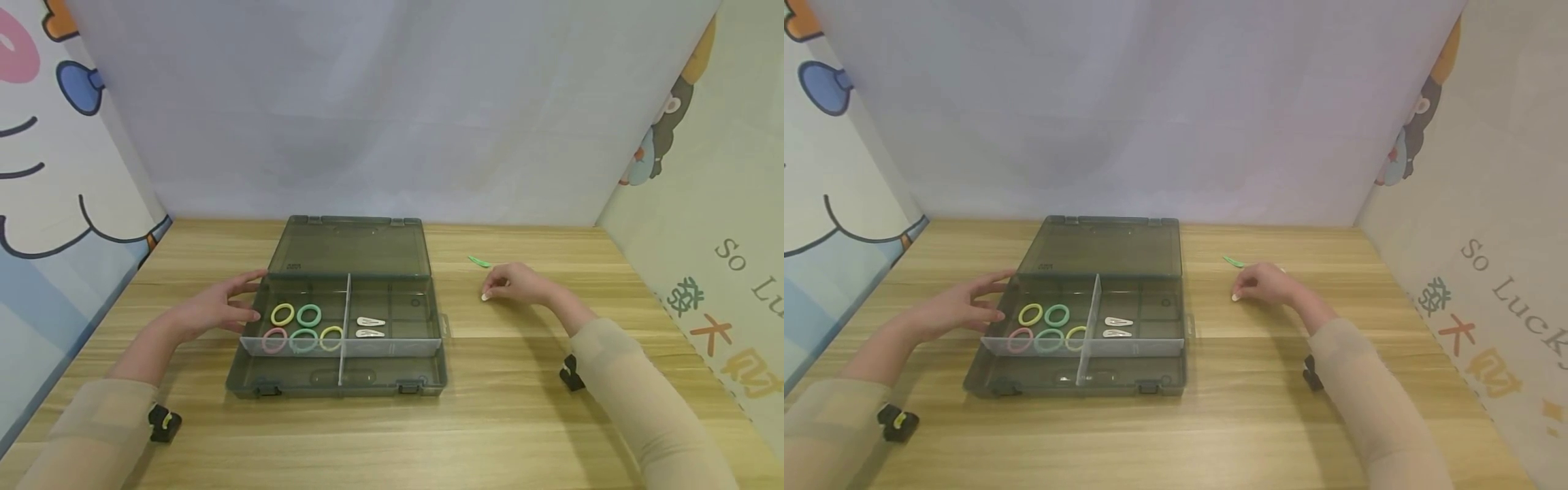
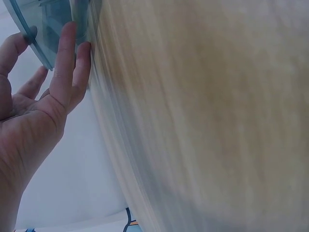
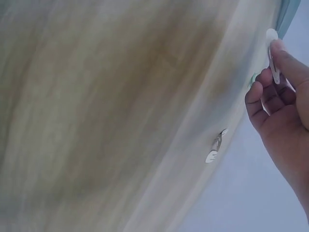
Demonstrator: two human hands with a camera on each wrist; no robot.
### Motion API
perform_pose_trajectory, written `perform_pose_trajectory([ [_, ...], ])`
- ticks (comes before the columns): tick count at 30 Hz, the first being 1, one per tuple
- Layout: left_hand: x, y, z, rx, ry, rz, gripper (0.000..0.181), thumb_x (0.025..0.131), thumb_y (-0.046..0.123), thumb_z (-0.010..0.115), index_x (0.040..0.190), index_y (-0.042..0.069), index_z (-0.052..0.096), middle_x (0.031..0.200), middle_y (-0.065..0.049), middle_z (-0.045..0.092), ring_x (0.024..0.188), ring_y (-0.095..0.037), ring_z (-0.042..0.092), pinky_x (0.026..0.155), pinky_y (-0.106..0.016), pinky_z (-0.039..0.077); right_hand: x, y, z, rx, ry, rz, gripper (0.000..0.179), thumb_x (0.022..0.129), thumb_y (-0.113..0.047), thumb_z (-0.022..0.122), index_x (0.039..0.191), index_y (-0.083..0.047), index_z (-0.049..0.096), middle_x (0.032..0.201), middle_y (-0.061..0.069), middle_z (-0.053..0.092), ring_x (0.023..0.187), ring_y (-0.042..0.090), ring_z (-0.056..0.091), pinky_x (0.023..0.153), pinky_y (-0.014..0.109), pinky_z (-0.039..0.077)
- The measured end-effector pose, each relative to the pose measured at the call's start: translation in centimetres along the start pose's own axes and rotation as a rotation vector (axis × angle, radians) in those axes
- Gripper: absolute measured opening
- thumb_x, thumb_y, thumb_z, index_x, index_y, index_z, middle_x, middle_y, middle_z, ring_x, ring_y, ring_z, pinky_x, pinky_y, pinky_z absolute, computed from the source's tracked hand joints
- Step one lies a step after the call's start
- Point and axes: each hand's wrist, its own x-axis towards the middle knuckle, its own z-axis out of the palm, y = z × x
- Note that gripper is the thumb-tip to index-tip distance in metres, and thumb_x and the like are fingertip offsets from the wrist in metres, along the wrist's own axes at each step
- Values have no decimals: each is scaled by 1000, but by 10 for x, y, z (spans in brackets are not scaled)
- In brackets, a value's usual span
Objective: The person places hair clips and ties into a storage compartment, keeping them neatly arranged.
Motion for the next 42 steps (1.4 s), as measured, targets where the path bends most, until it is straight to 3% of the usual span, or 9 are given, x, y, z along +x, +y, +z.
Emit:
perform_pose_trajectory([
  [6,1,-1,1,-7,-2,-6,86,90,15,64,154,20,6,154,-26,8,126,-49,39,86,-46,54,-1,-7,-7,-9,2,11,8,89,-20,66,91,-14,70,89,-2,67,85,14,60,78,33,50],
  [13,2,-1,3,-16,-2,-11,86,90,14,64,154,19,5,154,-27,8,125,-48,41,85,-46,54,-1,-21,-15,45,15,13,9,90,-20,65,91,-12,69,90,8,69,84,26,63,72,32,51],
  [22,1,-2,2,-4,-1,-9,84,91,14,62,154,18,5,154,-27,8,124,-47,43,86,-47,53,6,-43,-23,54,25,-5,10,92,-23,63,93,-14,68,94,10,68,87,28,63,73,34,51],
  [30,0,-3,1,5,-5,-6,85,92,14,62,154,20,4,154,-27,7,123,-47,43,87,-48,53,14,-66,-29,46,27,-60,9,92,-20,63,92,-13,67,87,3,66,76,23,57,65,31,47],
  [42,0,-2,0,-8,-9,11,87,90,15,64,154,19,5,153,-27,9,122,-45,46,86,-47,53,29,-97,-34,40,47,-120,10,93,-19,62,95,-11,66,90,2,65,79,16,57,71,33,48],
])
